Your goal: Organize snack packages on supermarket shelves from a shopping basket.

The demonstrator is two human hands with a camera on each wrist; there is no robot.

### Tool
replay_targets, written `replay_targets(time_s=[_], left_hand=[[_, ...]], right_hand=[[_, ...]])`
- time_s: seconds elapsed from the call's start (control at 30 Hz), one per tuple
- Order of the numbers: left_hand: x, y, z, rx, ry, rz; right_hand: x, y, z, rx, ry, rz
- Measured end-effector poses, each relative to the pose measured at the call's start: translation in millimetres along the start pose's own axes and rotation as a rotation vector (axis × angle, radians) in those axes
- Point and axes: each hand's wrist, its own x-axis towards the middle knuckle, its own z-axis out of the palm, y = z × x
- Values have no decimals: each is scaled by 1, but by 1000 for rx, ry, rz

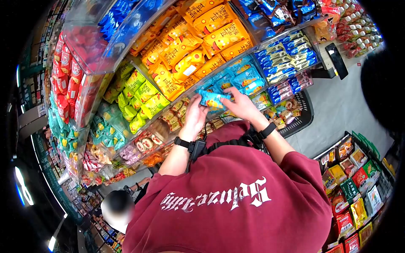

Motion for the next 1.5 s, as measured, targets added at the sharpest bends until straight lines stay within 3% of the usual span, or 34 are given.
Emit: replay_targets(time_s=[0.07, 0.13, 0.2, 0.27, 0.53, 0.7, 0.77, 0.83, 0.93, 1.0, 1.07, 1.1, 1.13, 1.17, 1.2, 1.27, 1.33, 1.37, 1.47, 1.5], left_hand=[[-5, 2, 0, 93, -28, 10], [-10, 7, 3, 347, -136, -11], [-13, 7, -9, 464, -147, -79], [-15, 4, -19, 496, -218, -140], [-30, -1, -38, 494, -282, -87], [-43, 7, -79, 489, -501, -125], [-43, 5, -99, 493, -537, -126], [-51, 7, -136, 504, -555, -121], [-49, 0, -197, 446, -556, -149], [-49, -8, -237, 395, -540, -198], [-50, -19, -288, 337, -519, -249], [-45, -31, -313, 241, -500, -312], [-40, -45, -334, 146, -479, -376], [-31, -67, -363, 67, -439, -449], [-27, -82, -378, 60, -446, -466], [-26, -108, -398, -162, -276, -581], [-25, -124, -400, -146, -202, -636], [-20, -136, -403, -136, -146, -647], [-15, -150, -394, -82, -84, -656], [-11, -152, -390, -45, -57, -648]], right_hand=[[0, -8, -4, -86, 137, -44], [11, 13, -9, 13, 255, -162], [11, 15, -10, -164, 422, -261], [3, 12, -10, -171, 416, -233], [-34, 13, 14, -205, 296, -179], [-56, 39, 31, -193, 335, -105], [-66, 74, 29, -274, 432, -88], [-89, 93, 45, -267, 467, 63], [-122, 182, 60, -306, 541, 152], [-164, 219, 82, -200, 574, 381], [-212, 318, 104, 69, 533, 681], [-246, 288, 134, -11, 570, 735], [-264, 419, 140, 60, 598, 691], [-303, 341, 172, 202, 604, 806], [-339, 418, 170, 558, 529, 794], [-369, 362, 207, 608, 523, 675], [-386, 349, 245, 103, 596, 632], [-392, 335, 253, 481, 676, 730], [-394, 330, 279, 554, 793, 609], [-394, 332, 284, 443, 792, 647]])
